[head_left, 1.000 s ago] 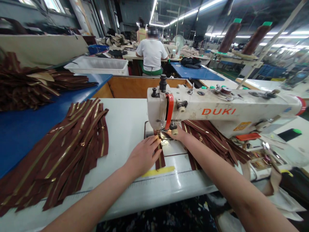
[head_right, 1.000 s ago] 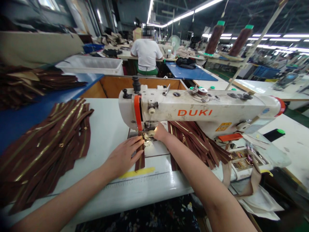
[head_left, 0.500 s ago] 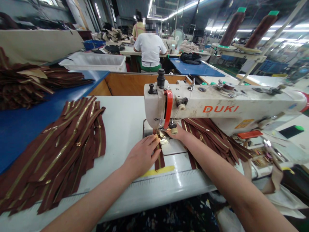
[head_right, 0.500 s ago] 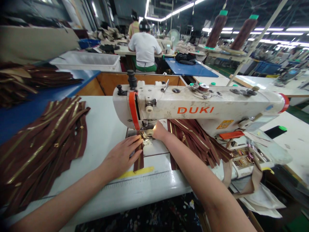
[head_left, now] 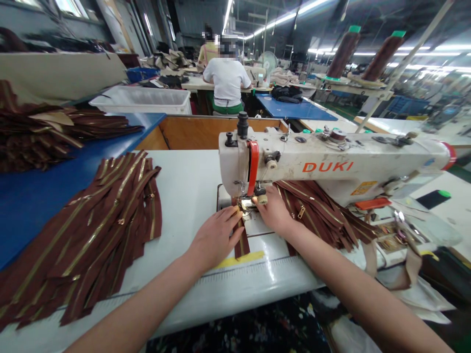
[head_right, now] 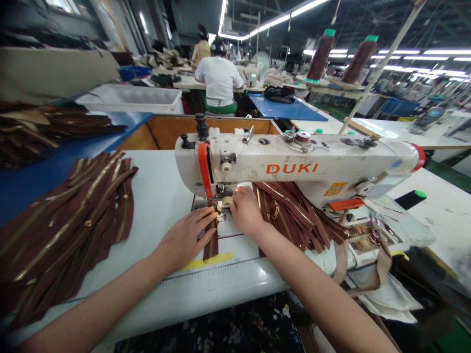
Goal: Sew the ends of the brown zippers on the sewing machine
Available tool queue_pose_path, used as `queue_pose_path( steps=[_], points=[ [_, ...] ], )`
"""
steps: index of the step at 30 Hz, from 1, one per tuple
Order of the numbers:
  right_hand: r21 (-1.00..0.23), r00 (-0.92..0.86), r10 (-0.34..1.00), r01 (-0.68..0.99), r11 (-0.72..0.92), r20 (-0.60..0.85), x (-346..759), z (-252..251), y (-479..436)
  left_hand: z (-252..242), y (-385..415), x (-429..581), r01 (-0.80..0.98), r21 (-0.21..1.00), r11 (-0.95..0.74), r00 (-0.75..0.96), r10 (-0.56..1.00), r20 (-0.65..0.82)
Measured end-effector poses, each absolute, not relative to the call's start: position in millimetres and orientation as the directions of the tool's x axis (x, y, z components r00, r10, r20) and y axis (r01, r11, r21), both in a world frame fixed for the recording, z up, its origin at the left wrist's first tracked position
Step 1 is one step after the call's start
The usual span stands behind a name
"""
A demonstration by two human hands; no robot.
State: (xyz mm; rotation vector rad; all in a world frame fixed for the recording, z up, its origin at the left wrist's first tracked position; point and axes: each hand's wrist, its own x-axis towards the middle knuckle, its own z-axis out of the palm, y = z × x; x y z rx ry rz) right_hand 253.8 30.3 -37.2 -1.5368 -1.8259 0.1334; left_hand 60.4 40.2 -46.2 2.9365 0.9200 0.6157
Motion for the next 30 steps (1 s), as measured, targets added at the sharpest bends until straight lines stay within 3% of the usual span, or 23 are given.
queue_pose_path(
  steps=[7, 20, 26, 30],
  points=[
    [-0.526, -0.088, 0.875, 0.769, 0.363, 0.475, 238, -42, -30, -50, 42, 61, 0.538, 0.126, -0.833, 0.747, 0.541, 0.387],
    [-0.374, -0.189, 0.889, 0.856, 0.357, 0.416, 234, -42, -29, -45, 41, 61, 0.544, 0.116, -0.831, 0.743, 0.541, 0.394],
    [-0.27, -0.253, 0.914, 0.9, 0.343, 0.317, 228, -34, -45, -44, 23, 56, 0.589, 0.084, -0.804, 0.742, 0.578, 0.34],
    [-0.285, -0.238, 0.922, 0.901, 0.328, 0.306, 222, -36, -65, -48, -5, 48, 0.553, 0.024, -0.833, 0.779, 0.527, 0.34]
  ],
)
